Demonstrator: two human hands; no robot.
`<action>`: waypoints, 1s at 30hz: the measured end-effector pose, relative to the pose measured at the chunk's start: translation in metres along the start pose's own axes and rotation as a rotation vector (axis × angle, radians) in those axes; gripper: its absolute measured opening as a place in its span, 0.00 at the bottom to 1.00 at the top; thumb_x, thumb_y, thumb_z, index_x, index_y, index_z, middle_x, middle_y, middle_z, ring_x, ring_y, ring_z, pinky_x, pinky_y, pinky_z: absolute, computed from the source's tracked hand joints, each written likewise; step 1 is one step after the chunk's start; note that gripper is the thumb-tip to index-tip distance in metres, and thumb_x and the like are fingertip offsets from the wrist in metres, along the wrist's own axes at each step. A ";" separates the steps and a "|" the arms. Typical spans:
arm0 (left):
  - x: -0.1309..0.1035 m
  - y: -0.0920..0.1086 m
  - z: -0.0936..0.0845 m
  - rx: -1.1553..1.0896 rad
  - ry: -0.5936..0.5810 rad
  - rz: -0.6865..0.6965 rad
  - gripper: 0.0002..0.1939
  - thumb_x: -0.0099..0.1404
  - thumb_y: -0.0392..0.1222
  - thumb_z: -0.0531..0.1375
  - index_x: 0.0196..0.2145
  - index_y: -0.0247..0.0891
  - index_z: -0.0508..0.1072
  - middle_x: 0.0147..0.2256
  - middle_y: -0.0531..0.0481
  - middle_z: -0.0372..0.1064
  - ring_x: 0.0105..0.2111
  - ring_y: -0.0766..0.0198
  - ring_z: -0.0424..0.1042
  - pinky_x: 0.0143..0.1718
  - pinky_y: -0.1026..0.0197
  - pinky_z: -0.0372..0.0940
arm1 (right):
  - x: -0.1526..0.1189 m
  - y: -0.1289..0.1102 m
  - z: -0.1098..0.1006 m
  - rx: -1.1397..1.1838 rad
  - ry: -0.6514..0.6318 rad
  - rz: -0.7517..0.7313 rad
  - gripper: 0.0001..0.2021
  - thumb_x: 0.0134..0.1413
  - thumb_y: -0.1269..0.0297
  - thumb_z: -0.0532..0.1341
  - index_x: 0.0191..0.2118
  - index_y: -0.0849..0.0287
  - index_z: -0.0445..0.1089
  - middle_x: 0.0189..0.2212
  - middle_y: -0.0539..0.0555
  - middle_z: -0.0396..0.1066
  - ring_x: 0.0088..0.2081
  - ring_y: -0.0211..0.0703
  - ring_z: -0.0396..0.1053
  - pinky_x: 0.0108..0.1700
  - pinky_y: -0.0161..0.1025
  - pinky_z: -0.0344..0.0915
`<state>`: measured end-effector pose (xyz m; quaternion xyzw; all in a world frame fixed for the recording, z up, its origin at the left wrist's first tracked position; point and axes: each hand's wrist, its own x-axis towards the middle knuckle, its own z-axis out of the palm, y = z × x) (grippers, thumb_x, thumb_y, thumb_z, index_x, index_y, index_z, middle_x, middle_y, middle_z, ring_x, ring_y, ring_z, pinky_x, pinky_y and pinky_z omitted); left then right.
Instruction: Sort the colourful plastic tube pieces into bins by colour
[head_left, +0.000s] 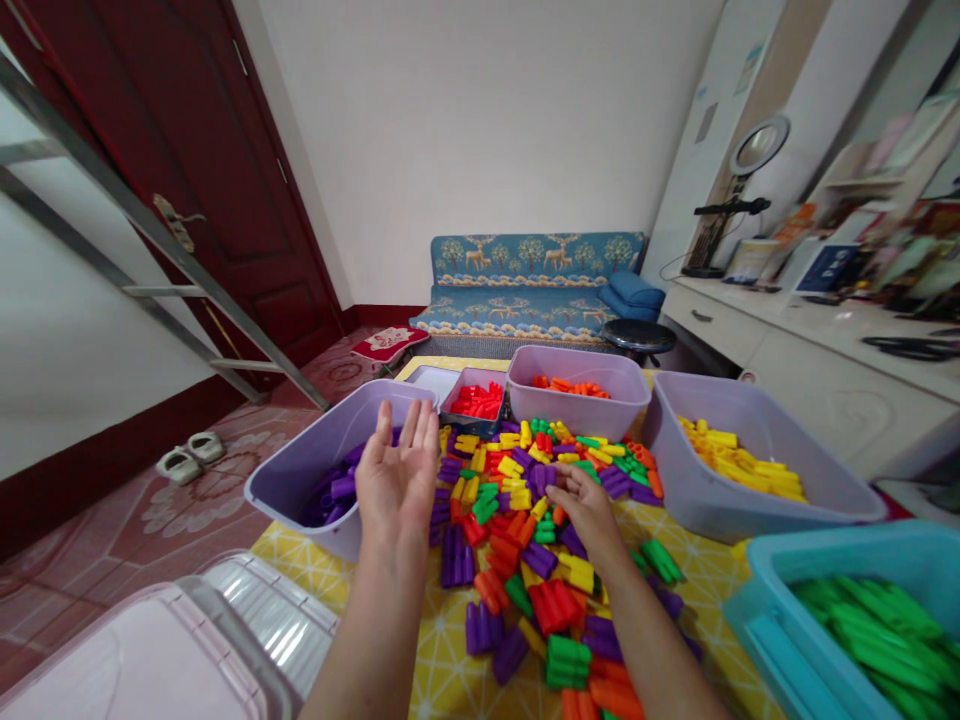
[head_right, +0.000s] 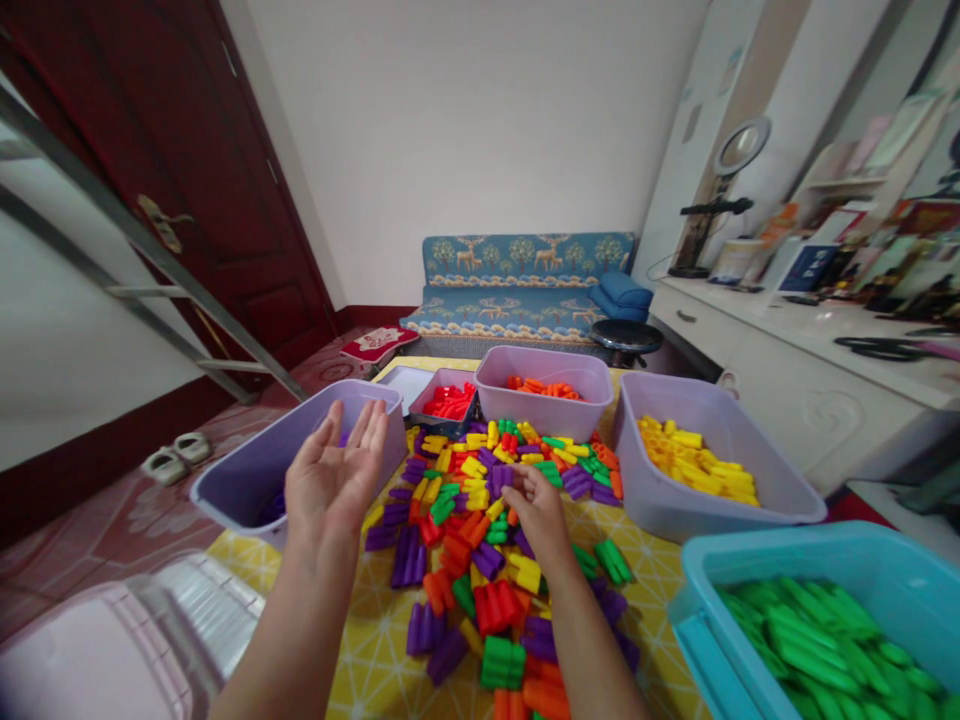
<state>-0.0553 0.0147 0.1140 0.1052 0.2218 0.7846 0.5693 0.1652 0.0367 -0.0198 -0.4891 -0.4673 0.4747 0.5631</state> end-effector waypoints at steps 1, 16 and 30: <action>0.001 -0.008 -0.002 0.071 -0.024 0.001 0.17 0.65 0.38 0.53 0.52 0.42 0.64 0.53 0.40 0.65 0.52 0.59 0.69 0.49 0.57 0.68 | 0.000 0.000 0.000 0.003 0.002 0.001 0.17 0.39 0.62 0.66 0.39 0.58 0.70 0.32 0.53 0.76 0.36 0.46 0.74 0.37 0.39 0.70; 0.001 -0.123 -0.059 1.154 -0.527 0.035 0.20 0.54 0.39 0.64 0.46 0.32 0.75 0.29 0.48 0.72 0.27 0.65 0.68 0.27 0.66 0.63 | -0.006 -0.009 -0.002 -0.056 -0.026 -0.106 0.16 0.44 0.53 0.67 0.37 0.59 0.75 0.36 0.56 0.76 0.40 0.49 0.72 0.44 0.44 0.67; 0.013 -0.114 -0.059 0.801 -0.280 -0.250 0.15 0.47 0.38 0.68 0.33 0.33 0.72 0.22 0.54 0.72 0.17 0.69 0.70 0.18 0.69 0.63 | -0.006 -0.010 0.000 0.019 -0.145 0.029 0.17 0.40 0.60 0.68 0.40 0.54 0.73 0.42 0.55 0.75 0.46 0.48 0.72 0.50 0.46 0.66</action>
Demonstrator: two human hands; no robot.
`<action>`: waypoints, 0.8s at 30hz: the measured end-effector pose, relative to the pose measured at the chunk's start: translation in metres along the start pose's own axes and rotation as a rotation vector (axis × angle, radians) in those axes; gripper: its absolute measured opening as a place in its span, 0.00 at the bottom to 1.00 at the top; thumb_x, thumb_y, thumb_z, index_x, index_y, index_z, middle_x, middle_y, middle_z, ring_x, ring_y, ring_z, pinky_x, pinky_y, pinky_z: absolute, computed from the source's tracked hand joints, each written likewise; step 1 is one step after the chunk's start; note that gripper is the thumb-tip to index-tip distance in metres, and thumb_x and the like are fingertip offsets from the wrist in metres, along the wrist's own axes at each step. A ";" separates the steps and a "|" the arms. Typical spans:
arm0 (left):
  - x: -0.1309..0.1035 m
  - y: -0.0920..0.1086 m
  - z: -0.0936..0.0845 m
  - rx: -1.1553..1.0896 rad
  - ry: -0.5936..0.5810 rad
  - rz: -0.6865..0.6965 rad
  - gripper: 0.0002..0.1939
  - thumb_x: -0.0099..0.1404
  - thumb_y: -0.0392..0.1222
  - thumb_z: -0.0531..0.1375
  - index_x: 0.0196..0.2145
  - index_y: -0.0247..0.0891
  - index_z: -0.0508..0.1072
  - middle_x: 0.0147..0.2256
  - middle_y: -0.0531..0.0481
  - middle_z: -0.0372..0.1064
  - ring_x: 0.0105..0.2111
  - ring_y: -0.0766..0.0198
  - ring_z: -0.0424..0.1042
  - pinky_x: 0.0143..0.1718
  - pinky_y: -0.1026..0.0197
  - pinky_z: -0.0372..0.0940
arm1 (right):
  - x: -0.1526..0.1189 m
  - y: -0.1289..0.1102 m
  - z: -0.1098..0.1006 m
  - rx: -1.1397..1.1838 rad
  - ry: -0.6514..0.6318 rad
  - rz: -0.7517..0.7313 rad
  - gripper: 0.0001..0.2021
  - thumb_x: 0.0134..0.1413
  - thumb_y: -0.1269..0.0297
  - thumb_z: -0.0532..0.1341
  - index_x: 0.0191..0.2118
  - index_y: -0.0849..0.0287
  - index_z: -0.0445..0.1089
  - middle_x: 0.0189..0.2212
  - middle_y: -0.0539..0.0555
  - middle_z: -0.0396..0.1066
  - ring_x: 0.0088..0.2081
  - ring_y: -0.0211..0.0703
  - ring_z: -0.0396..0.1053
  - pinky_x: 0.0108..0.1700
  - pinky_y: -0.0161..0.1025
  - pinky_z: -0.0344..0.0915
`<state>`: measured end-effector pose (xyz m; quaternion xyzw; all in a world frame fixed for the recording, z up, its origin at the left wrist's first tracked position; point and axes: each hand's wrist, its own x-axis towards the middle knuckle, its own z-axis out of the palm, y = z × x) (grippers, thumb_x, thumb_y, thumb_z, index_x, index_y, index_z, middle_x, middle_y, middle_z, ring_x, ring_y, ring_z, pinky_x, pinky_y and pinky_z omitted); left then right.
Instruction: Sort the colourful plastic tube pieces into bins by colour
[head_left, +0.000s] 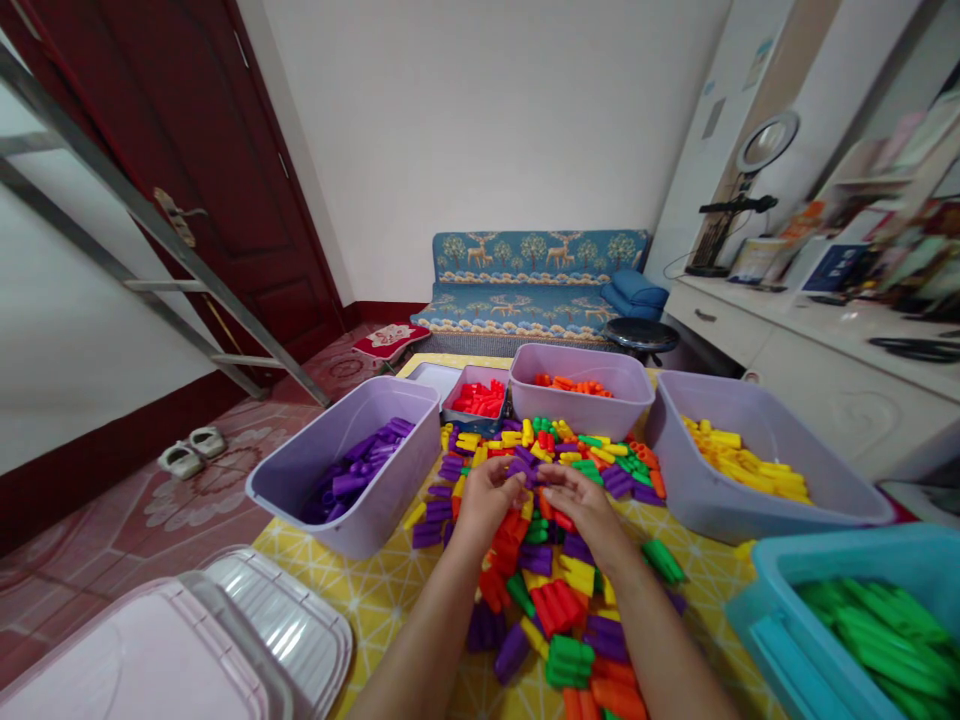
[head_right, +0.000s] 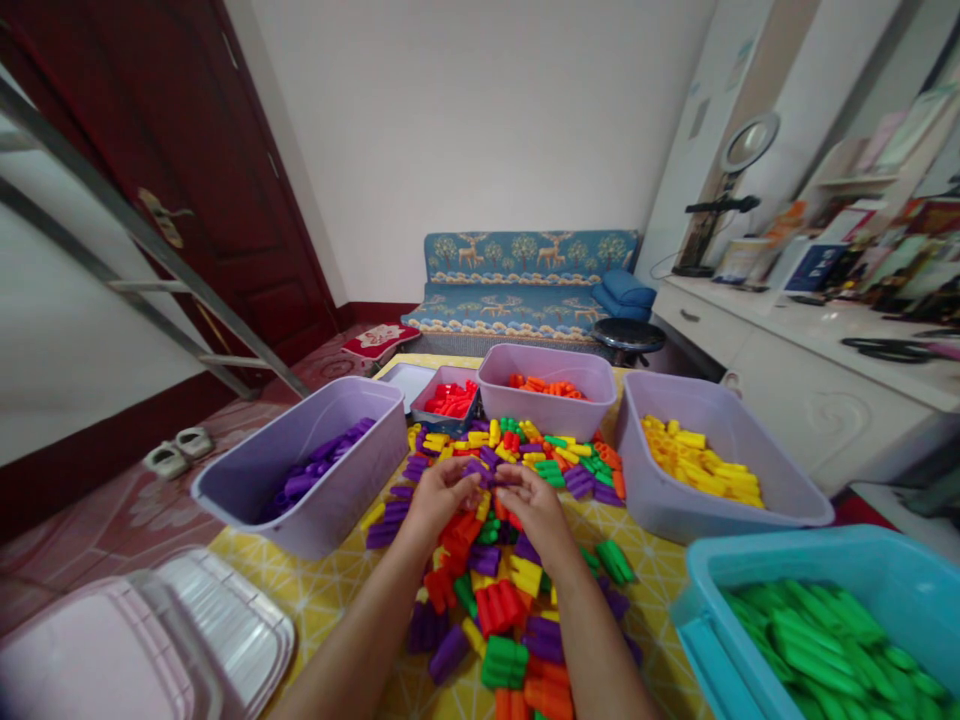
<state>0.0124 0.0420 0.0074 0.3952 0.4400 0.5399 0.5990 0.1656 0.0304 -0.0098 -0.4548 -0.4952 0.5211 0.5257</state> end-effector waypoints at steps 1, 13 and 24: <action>-0.001 0.006 0.000 -0.070 0.014 -0.005 0.15 0.48 0.38 0.69 0.33 0.32 0.72 0.22 0.54 0.72 0.18 0.70 0.70 0.19 0.70 0.65 | 0.000 0.001 0.000 -0.012 0.014 0.007 0.16 0.39 0.59 0.68 0.39 0.55 0.74 0.40 0.55 0.76 0.45 0.49 0.72 0.50 0.47 0.66; -0.023 0.105 -0.025 -1.099 0.293 0.115 0.14 0.71 0.29 0.46 0.51 0.26 0.65 0.41 0.41 0.75 0.43 0.68 0.76 0.39 0.72 0.73 | 0.000 0.001 0.002 -0.037 0.036 0.028 0.19 0.36 0.54 0.70 0.37 0.58 0.75 0.38 0.58 0.77 0.43 0.51 0.73 0.48 0.49 0.67; -0.019 0.113 -0.054 -1.206 0.295 0.179 0.21 0.73 0.39 0.43 0.60 0.33 0.57 0.32 0.48 0.78 0.34 0.71 0.78 0.36 0.74 0.73 | -0.001 0.002 0.002 -0.049 0.033 0.027 0.22 0.36 0.49 0.70 0.37 0.58 0.75 0.38 0.58 0.77 0.43 0.52 0.73 0.49 0.49 0.67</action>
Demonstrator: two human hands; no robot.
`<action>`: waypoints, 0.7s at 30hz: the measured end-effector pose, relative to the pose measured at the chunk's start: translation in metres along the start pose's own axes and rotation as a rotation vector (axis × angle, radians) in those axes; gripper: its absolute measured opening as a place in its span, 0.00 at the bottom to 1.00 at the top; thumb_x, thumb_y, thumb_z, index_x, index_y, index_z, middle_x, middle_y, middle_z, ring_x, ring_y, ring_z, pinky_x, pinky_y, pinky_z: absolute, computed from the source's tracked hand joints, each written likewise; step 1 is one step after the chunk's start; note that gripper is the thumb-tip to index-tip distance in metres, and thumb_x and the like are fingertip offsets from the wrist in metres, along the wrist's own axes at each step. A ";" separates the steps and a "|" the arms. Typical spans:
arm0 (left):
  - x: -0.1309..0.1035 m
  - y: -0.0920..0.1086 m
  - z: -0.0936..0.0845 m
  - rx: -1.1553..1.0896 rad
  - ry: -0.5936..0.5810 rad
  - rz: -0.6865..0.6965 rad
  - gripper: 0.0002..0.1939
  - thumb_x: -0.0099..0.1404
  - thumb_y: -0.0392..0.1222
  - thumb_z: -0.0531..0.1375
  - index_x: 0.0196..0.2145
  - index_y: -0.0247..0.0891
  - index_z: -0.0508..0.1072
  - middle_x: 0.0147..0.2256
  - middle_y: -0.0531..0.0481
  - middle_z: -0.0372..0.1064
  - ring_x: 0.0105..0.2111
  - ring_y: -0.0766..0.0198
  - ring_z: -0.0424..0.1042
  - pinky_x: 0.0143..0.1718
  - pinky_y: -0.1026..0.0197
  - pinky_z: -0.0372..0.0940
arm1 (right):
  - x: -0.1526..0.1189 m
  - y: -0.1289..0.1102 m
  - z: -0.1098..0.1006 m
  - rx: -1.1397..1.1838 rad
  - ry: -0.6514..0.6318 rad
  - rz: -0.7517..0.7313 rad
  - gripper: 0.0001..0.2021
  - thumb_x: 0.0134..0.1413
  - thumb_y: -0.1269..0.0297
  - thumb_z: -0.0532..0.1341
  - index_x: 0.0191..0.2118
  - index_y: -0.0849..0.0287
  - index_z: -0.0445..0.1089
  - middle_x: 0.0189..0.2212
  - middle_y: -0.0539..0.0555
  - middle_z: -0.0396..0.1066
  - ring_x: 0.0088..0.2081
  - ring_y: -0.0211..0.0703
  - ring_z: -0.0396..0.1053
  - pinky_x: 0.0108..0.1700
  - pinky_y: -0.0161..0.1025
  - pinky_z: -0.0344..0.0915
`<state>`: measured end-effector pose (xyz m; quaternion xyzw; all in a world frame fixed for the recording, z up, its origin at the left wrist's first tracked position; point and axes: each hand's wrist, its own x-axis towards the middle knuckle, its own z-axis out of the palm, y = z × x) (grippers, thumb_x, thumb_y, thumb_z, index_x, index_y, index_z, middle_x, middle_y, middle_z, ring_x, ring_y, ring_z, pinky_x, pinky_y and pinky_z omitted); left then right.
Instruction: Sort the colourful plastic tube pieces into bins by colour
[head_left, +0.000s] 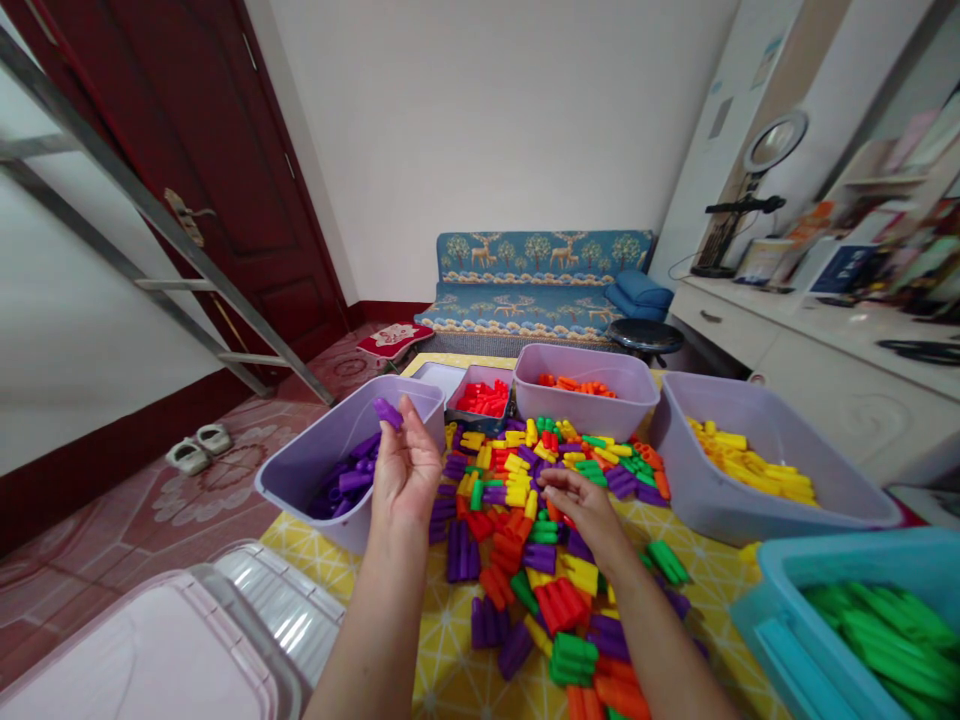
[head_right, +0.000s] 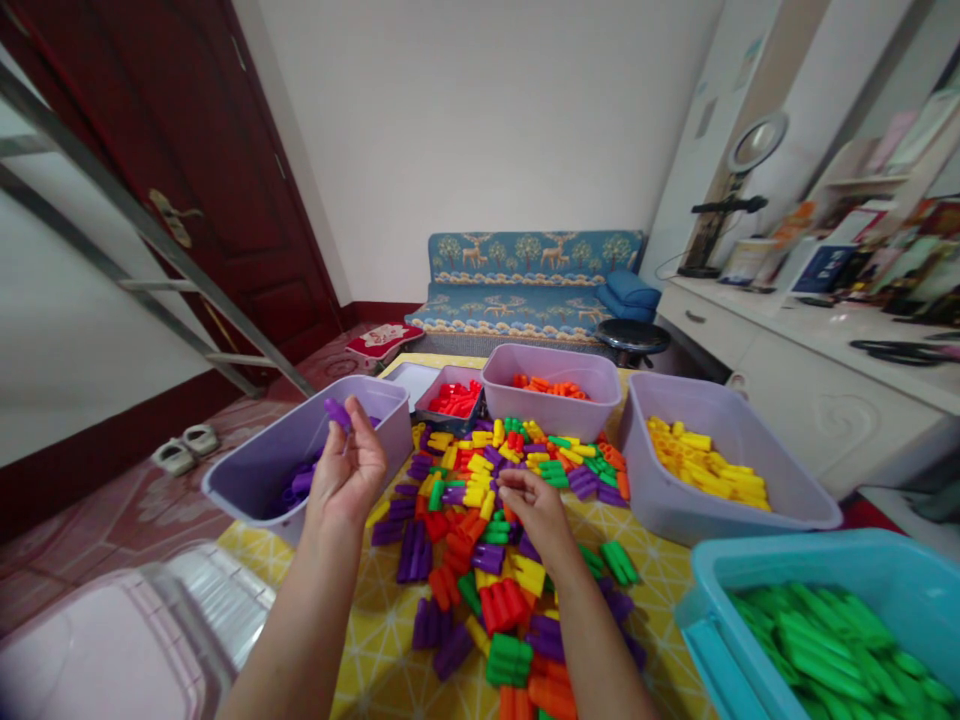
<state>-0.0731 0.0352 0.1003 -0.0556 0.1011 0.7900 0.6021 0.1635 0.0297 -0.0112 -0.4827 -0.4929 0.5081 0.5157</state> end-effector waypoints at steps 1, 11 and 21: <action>0.000 0.001 0.000 -0.004 0.003 -0.002 0.21 0.73 0.39 0.43 0.61 0.33 0.57 0.32 0.48 0.78 0.33 0.71 0.78 0.35 0.74 0.73 | 0.000 0.000 0.000 0.001 0.000 -0.001 0.22 0.36 0.49 0.70 0.37 0.58 0.75 0.39 0.58 0.77 0.43 0.52 0.73 0.49 0.49 0.67; -0.002 -0.018 -0.018 0.430 -0.158 -0.101 0.15 0.70 0.40 0.50 0.51 0.36 0.69 0.35 0.46 0.77 0.33 0.69 0.76 0.34 0.70 0.70 | -0.001 -0.003 0.001 -0.033 -0.003 -0.023 0.20 0.39 0.50 0.68 0.37 0.58 0.74 0.39 0.58 0.76 0.43 0.52 0.73 0.48 0.48 0.67; 0.006 -0.068 -0.086 2.003 -0.716 0.232 0.34 0.47 0.32 0.64 0.54 0.40 0.68 0.56 0.42 0.63 0.58 0.49 0.59 0.60 0.47 0.54 | 0.003 -0.005 -0.012 -0.562 -0.083 -0.186 0.18 0.45 0.65 0.62 0.45 0.59 0.72 0.42 0.57 0.74 0.44 0.47 0.71 0.50 0.46 0.65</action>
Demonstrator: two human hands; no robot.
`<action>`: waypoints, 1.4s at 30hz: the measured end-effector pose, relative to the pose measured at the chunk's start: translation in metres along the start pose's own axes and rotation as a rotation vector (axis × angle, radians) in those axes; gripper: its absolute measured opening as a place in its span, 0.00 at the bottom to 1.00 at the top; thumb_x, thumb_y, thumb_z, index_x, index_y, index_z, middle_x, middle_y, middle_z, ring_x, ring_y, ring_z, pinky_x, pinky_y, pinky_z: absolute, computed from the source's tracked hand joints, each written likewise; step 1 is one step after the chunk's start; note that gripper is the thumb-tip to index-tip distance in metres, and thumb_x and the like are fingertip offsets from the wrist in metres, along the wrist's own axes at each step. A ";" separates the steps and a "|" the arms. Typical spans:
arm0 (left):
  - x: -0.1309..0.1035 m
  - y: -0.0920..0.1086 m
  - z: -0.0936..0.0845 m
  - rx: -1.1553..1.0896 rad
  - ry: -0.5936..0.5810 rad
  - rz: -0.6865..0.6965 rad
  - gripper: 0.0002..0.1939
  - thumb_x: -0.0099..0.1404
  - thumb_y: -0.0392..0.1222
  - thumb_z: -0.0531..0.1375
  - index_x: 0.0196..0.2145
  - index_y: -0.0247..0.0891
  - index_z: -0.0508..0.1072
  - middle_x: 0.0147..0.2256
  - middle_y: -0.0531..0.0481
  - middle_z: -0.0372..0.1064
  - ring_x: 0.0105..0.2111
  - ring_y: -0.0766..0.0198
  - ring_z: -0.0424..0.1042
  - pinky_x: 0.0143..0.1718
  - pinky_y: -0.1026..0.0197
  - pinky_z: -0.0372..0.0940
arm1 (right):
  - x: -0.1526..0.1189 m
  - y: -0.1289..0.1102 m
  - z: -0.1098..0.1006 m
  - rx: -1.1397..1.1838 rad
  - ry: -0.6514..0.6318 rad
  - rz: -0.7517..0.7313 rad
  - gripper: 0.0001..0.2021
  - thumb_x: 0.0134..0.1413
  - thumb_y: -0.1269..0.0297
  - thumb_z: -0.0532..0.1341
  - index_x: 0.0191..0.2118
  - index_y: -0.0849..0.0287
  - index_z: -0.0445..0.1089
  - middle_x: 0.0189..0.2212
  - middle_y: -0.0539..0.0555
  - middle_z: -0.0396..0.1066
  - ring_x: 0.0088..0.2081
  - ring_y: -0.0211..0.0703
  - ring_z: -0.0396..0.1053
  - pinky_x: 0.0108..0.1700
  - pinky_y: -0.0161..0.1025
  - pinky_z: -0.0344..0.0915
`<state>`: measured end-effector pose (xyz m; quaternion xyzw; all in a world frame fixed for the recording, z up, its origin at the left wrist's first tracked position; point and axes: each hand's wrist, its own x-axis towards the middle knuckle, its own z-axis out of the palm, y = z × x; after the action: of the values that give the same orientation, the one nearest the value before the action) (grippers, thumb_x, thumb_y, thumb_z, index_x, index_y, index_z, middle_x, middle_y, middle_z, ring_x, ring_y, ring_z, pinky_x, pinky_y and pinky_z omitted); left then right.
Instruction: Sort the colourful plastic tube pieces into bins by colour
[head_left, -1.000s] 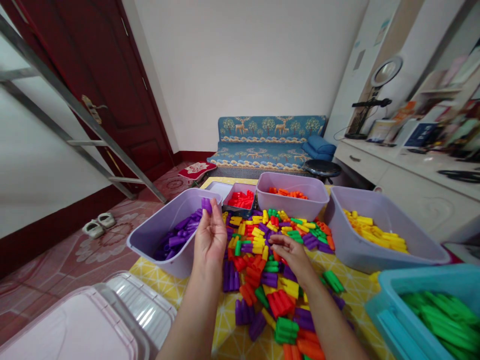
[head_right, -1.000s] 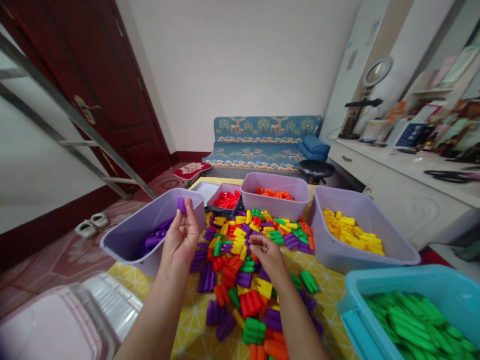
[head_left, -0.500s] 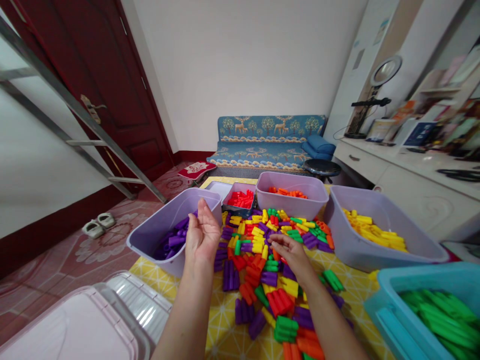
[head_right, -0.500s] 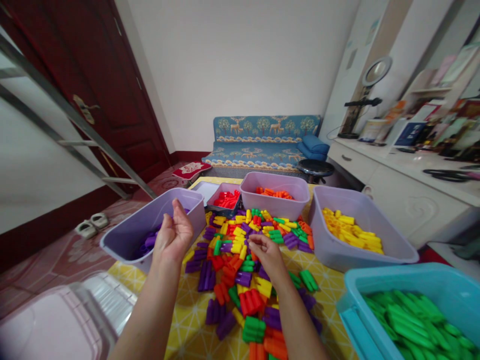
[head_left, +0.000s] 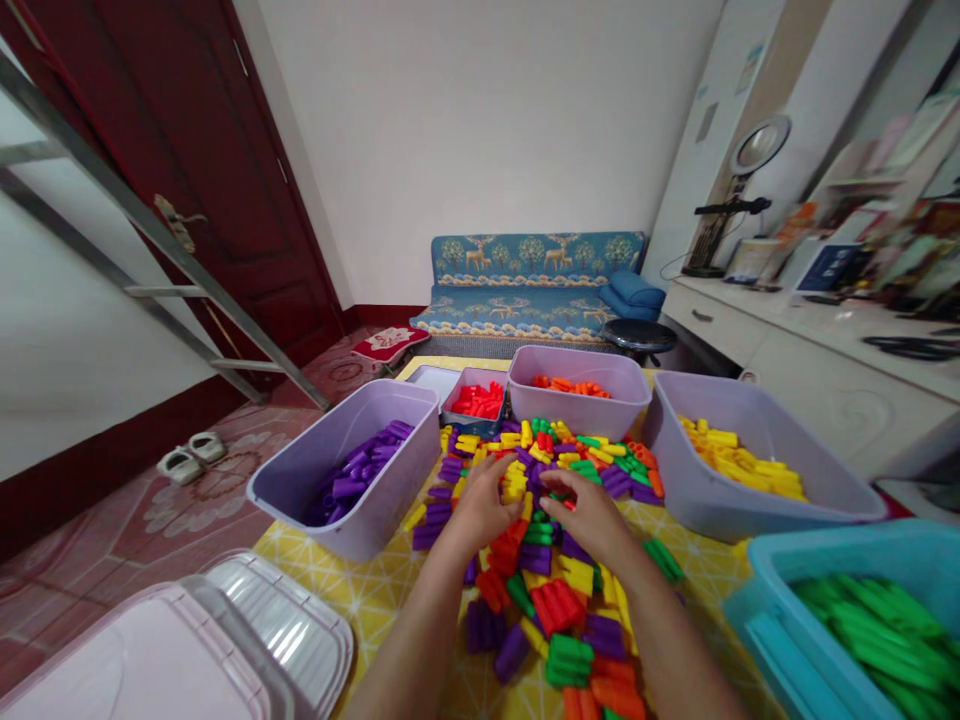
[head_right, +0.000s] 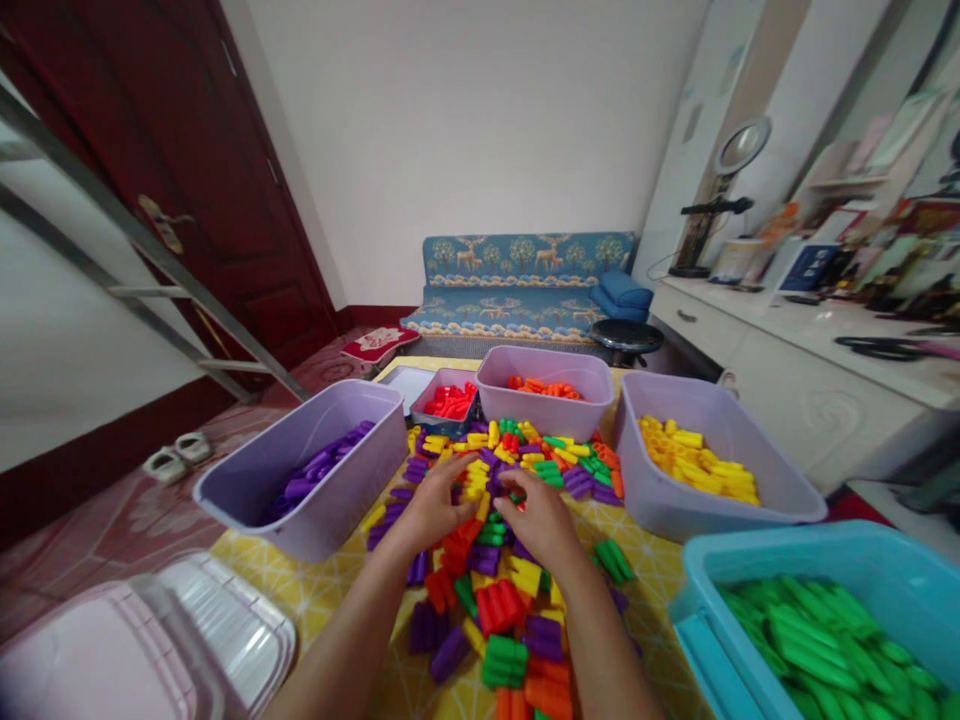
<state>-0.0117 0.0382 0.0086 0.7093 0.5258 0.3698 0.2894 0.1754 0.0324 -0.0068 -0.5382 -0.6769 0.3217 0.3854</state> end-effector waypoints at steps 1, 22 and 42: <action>0.000 0.000 0.004 0.073 -0.005 0.013 0.34 0.48 0.32 0.63 0.55 0.40 0.68 0.57 0.42 0.63 0.59 0.49 0.57 0.60 0.47 0.53 | -0.001 0.000 0.000 -0.037 -0.006 0.017 0.20 0.45 0.65 0.62 0.48 0.60 0.71 0.43 0.57 0.74 0.43 0.47 0.71 0.49 0.46 0.66; 0.005 0.000 0.034 -0.921 0.002 -0.089 0.30 0.50 0.41 0.68 0.51 0.35 0.69 0.42 0.43 0.74 0.41 0.56 0.74 0.43 0.60 0.67 | -0.001 -0.021 0.001 0.204 0.036 0.006 0.22 0.46 0.66 0.59 0.51 0.60 0.68 0.47 0.57 0.73 0.44 0.47 0.72 0.49 0.46 0.67; 0.005 -0.001 0.033 -0.948 0.042 -0.043 0.19 0.51 0.49 0.67 0.37 0.35 0.72 0.31 0.50 0.73 0.31 0.64 0.71 0.35 0.64 0.65 | -0.001 -0.021 0.000 0.055 0.091 -0.031 0.09 0.47 0.64 0.61 0.37 0.59 0.69 0.32 0.52 0.75 0.33 0.43 0.72 0.37 0.38 0.66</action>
<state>0.0160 0.0427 -0.0100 0.4803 0.3196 0.5771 0.5781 0.1651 0.0265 0.0109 -0.5309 -0.6580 0.3094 0.4352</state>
